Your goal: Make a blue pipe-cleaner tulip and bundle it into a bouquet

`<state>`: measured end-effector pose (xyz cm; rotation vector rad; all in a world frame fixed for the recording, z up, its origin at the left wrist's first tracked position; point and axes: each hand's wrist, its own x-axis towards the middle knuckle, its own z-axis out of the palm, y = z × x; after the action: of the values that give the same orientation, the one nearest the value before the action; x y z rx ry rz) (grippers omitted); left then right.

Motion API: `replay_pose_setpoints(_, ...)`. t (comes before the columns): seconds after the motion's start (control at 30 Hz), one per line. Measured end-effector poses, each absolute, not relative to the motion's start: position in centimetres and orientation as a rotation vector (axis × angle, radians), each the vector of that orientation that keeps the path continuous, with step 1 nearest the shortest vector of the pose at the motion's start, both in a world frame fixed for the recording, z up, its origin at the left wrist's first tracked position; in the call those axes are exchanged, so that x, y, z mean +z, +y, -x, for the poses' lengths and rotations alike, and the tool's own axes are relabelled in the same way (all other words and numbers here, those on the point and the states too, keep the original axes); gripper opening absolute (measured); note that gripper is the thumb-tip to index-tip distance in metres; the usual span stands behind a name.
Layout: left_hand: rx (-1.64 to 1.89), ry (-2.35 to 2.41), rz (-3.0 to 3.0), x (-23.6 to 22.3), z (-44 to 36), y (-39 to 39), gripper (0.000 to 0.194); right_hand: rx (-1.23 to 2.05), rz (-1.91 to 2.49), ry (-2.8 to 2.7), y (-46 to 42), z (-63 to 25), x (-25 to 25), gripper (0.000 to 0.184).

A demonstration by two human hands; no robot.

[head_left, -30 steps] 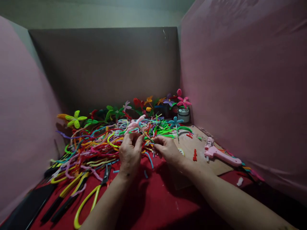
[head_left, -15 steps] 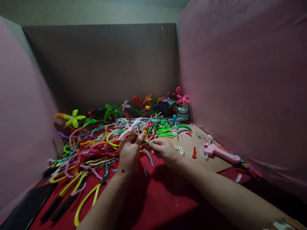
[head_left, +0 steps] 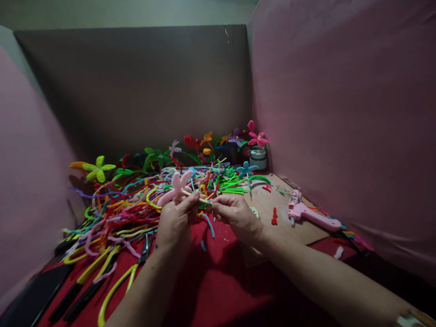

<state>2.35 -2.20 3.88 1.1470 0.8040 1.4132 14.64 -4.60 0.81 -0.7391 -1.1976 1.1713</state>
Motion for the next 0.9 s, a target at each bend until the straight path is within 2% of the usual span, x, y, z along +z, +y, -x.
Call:
replay_pose_setpoints(0.1, 1.340, 0.713, -1.109, 3.3, -2.3, -1.9, 0.054, 1.174, 0.697, -1.217, -4.6, -15.0, 0.7, 0.021)
replay_pose_setpoints(0.23, 1.321, 0.701, -1.097, 3.2, -2.3, -1.9, 0.059, 1.204, 0.665, -1.198, -4.5, -15.1, 0.6, 0.020)
replay_pose_setpoints(0.6, 1.322, 0.706, -1.005, 3.2, -2.4, -1.9, 0.038, 1.265, 0.632, -1.173, -4.1, -14.7, -0.1, 0.020)
replay_pose_setpoints(0.77, 1.282, 0.701, -0.951, 2.8, -2.5, -1.6, 0.016, 1.328, 0.599, -1.128, -4.1, -14.6, -0.2, 0.022)
replay_pose_setpoints(0.9, 1.222, 0.723, -0.891, 2.7, -2.4, -1.4, 0.026, 1.348, 0.585, -1.113, -3.9, -14.5, -0.4, 0.022)
